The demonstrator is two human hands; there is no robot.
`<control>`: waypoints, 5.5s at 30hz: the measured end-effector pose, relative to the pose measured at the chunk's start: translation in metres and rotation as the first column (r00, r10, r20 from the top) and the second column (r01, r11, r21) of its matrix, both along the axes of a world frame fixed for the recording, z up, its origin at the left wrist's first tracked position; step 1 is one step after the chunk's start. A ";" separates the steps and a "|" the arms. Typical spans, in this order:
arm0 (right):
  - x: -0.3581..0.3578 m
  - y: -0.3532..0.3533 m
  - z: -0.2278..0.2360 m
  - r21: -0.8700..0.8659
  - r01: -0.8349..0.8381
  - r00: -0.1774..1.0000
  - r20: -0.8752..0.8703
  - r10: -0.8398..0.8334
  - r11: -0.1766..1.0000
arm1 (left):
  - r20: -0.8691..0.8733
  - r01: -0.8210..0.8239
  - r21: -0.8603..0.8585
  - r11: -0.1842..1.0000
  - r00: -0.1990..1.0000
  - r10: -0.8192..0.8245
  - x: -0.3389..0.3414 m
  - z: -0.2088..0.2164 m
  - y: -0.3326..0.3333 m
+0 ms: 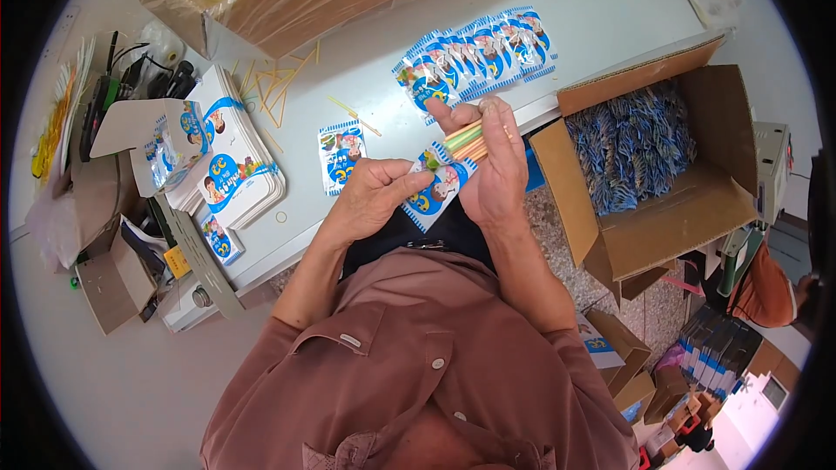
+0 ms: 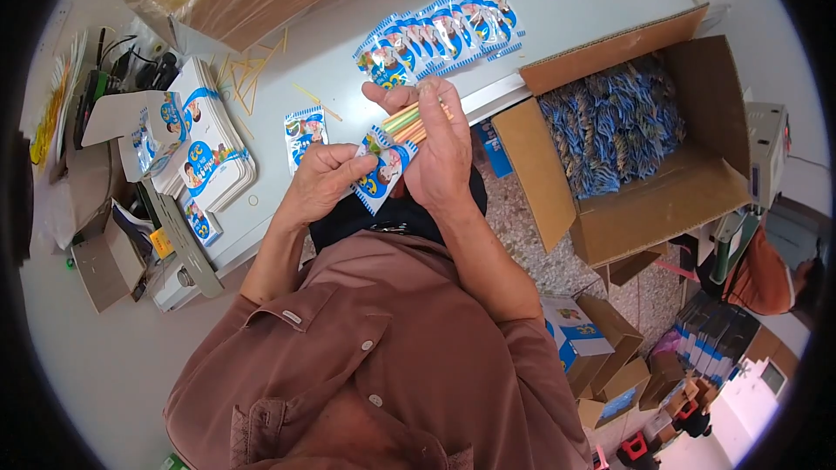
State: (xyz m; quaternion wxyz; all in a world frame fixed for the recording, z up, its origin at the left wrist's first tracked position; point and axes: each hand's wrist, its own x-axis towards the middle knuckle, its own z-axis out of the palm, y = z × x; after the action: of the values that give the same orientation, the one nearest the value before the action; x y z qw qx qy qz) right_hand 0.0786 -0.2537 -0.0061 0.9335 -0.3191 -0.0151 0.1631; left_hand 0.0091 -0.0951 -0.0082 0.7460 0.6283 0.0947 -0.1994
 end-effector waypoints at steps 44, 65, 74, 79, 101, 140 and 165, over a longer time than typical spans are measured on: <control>0.004 0.008 0.004 -0.775 0.103 0.731 0.484 0.481 0.623 | 0.390 -0.488 -0.043 0.872 0.795 0.464 -0.010 -0.025 0.015; 0.152 -0.014 0.011 -0.841 0.406 0.849 0.202 0.489 -0.357 | 0.467 -0.518 0.549 0.656 0.841 0.273 0.077 -0.051 -0.008; 0.144 0.006 -0.001 -0.812 0.428 0.797 0.131 0.590 -0.397 | 0.375 -0.480 0.560 0.676 0.874 0.310 0.084 -0.047 -0.012; 0.145 0.008 -0.016 -0.952 0.282 0.876 0.203 0.438 -0.123 | 0.349 -0.482 0.531 0.697 0.874 0.339 0.089 -0.044 -0.015; 0.080 0.001 -0.020 -0.697 -0.038 0.920 0.256 0.297 0.716 | 0.400 -0.399 0.074 0.914 0.852 0.340 0.079 -0.034 -0.006; 0.019 -0.114 0.076 -0.933 0.342 0.759 0.342 0.554 0.108 | 0.627 -0.124 0.485 0.866 0.739 -0.246 0.082 0.012 -0.096; 0.149 -0.466 -0.098 -0.727 0.212 0.960 0.280 0.001 -0.653 | 0.360 0.338 0.755 0.562 0.503 -0.786 0.150 -0.085 -0.264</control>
State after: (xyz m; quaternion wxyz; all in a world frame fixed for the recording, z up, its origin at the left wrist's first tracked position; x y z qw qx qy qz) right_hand 0.2279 -0.7193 -0.1038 0.1177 -0.9833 0.1262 -0.0578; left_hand 0.1587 -0.3588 -0.0928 0.3708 0.8457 -0.3458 -0.1664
